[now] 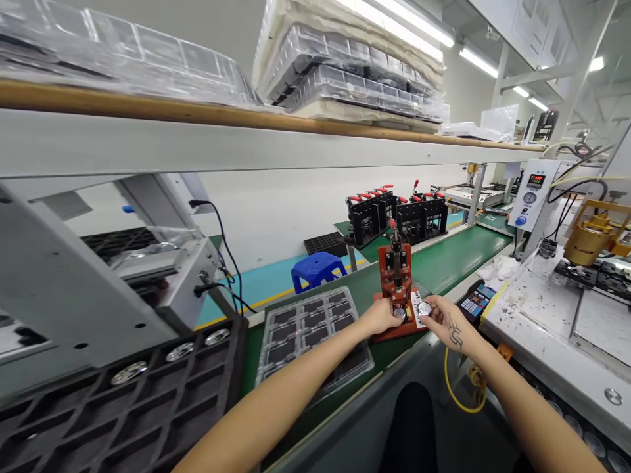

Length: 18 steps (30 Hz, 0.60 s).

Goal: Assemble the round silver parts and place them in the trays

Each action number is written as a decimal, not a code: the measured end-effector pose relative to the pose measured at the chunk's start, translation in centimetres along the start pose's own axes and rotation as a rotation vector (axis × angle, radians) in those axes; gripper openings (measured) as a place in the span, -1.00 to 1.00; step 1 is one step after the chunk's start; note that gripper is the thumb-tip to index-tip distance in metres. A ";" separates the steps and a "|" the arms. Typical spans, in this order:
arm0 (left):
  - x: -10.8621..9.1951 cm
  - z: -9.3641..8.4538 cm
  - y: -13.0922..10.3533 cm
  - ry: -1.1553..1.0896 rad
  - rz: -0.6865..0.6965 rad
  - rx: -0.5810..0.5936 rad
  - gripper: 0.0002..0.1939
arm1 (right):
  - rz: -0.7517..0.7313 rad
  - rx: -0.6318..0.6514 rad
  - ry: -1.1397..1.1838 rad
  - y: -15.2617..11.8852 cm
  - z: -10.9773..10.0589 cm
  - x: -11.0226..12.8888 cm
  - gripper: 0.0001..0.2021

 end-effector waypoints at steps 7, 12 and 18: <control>1.1 -3.2 -4.1 -0.014 0.014 -0.007 -0.75 | -0.006 0.120 -0.116 3.9 3.0 -3.8 -0.69; 3.4 -10.4 -10.4 -0.157 -0.038 -0.151 -0.56 | -0.051 0.234 -0.158 7.0 6.1 -4.1 -0.61; 7.0 -16.6 -17.2 -0.621 -0.159 -0.326 -0.31 | -0.119 0.275 -0.202 7.9 7.5 -2.2 -0.57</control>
Point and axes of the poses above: each hand's wrist, its own y-axis towards the middle knuckle, its own z-axis out of the palm, x = y × z, the point moved 10 cm from there along y, towards the middle knuckle, and after that the axes turned 5 degrees about x, right-handed, at the moved point
